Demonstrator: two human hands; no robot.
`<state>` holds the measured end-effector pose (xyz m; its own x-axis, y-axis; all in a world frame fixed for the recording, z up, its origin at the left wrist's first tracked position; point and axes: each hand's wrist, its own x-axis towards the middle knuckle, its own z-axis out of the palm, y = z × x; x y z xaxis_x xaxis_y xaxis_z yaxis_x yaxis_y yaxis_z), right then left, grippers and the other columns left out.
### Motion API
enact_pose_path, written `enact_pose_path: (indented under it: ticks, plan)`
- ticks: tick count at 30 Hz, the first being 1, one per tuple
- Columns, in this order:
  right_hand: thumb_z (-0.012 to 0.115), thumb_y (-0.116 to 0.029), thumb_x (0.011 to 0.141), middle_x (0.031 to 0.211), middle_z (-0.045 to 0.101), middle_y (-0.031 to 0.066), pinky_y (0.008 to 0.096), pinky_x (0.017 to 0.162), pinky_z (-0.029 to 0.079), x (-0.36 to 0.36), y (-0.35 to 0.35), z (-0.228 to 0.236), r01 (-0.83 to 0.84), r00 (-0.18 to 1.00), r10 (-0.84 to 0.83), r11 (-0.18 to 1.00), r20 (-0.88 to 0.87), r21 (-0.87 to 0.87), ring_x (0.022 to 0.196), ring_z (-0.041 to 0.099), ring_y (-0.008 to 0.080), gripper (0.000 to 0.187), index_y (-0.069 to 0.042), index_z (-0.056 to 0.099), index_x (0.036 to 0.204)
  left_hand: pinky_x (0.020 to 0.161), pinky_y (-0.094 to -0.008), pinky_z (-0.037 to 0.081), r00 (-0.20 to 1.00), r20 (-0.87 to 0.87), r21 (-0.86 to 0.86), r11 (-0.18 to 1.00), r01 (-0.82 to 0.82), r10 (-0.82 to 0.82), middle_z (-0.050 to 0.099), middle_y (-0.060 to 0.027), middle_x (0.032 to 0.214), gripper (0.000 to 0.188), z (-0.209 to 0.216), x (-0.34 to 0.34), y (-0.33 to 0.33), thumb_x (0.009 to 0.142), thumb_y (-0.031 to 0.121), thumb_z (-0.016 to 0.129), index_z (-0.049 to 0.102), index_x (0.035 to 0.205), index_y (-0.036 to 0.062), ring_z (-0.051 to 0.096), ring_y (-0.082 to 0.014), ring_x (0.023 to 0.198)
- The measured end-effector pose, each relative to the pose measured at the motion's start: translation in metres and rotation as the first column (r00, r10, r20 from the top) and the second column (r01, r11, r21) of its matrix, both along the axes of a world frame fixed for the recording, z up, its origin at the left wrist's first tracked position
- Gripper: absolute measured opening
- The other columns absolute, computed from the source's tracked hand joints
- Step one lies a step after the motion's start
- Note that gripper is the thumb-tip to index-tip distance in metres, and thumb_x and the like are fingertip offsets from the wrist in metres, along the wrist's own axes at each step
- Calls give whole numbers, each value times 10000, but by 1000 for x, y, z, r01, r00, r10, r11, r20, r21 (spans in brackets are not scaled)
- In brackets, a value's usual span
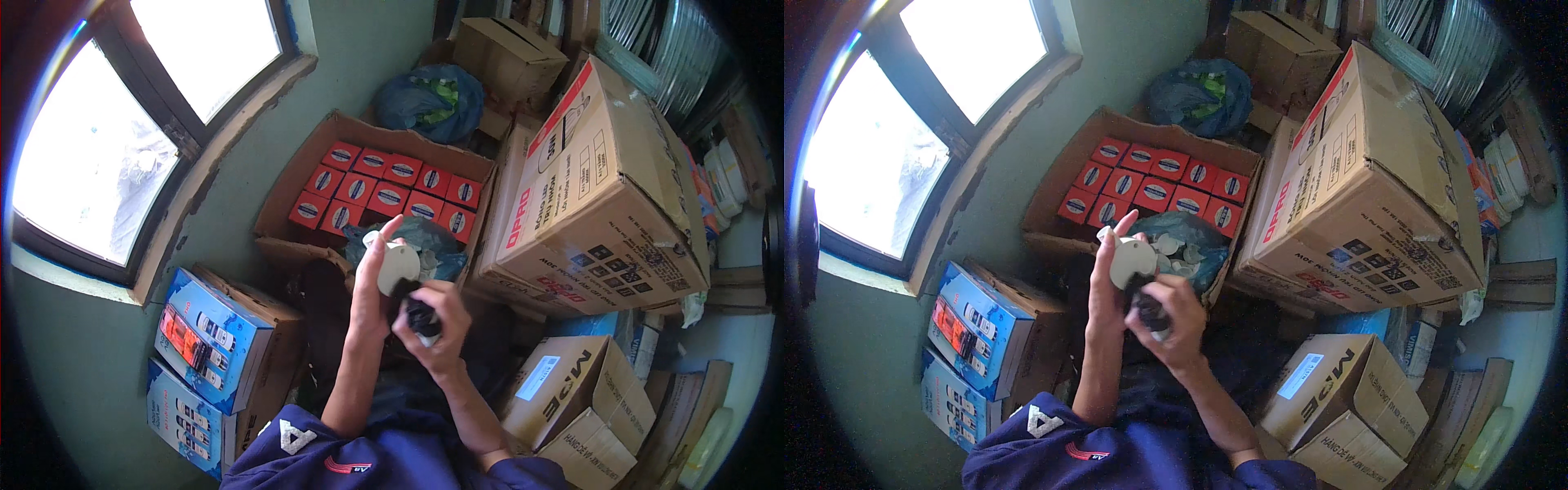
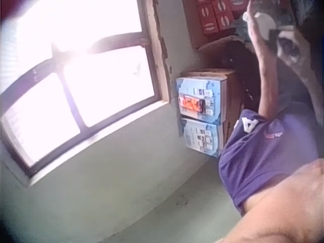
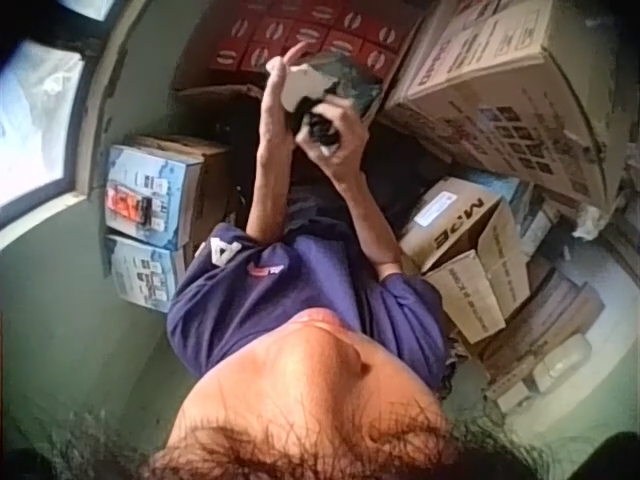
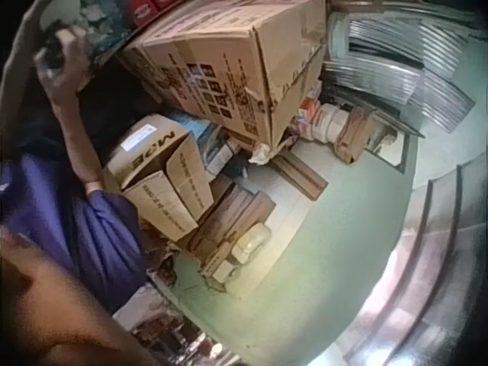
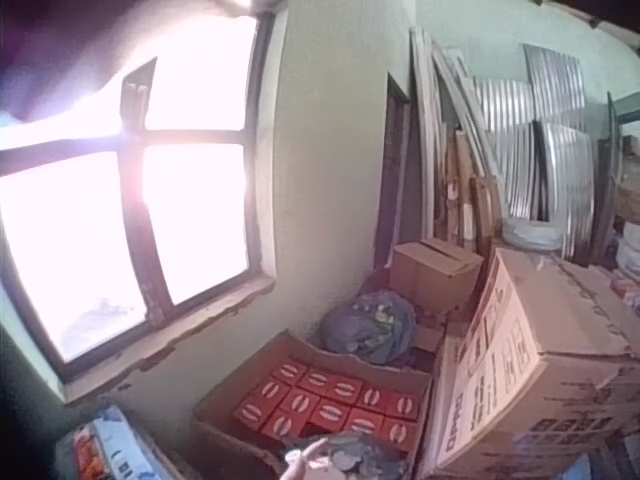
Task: Assembling LED light bulb components in a storage area.
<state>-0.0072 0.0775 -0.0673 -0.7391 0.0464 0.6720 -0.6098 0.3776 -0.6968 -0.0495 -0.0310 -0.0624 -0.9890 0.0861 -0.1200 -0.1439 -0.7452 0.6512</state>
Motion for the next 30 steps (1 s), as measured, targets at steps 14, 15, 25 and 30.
enact_pose_path:
  ticks: [14, 15, 25, 30]
  plan:
    - [745, -93, 743, 1146, 530, 140, 371, 941, 428, 5, -21, 4, 80, 977, 5, 918, 213, -389, 1075, 545, 261, 429, -40, 559, 1126, 724, -255, 526, 984, -41, -332, 926, -178, 174, 636, -48, 954, 407, 9, 9, 11, 996, 384, 456, 607, 1115, 25, 624, -122, 841]
    - [750, -88, 738, 1143, 525, 149, 382, 934, 432, 5, -22, 3, 104, 994, -81, 920, 75, -379, 1065, 551, 285, 430, -35, 559, 1120, 737, -251, 518, 989, -81, -314, 939, -140, 120, 639, -60, 979, 423, 11, 13, 14, 1001, 378, 439, 613, 1129, 14, 619, -119, 851]
    - [796, -84, 688, 982, 582, 152, 402, 774, 491, 12, -13, 7, 222, 970, -221, 975, -105, 1, 860, 597, 324, 397, -61, 583, 1022, 744, -242, 461, 946, -210, -447, 836, -317, 247, 576, -23, 948, 638, 8, 14, 19, 999, 579, 272, 542, 1179, 30, 531, -73, 816]
    - [784, -76, 688, 955, 583, 143, 378, 739, 485, -4, -1, 17, 274, 955, -272, 962, -121, -5, 820, 591, 296, 324, -50, 591, 946, 854, -373, 446, 959, -277, -735, 629, -252, 61, 581, -162, 1056, 691, -2, 20, 20, 1014, 543, 198, 508, 1230, -36, 565, -250, 961]
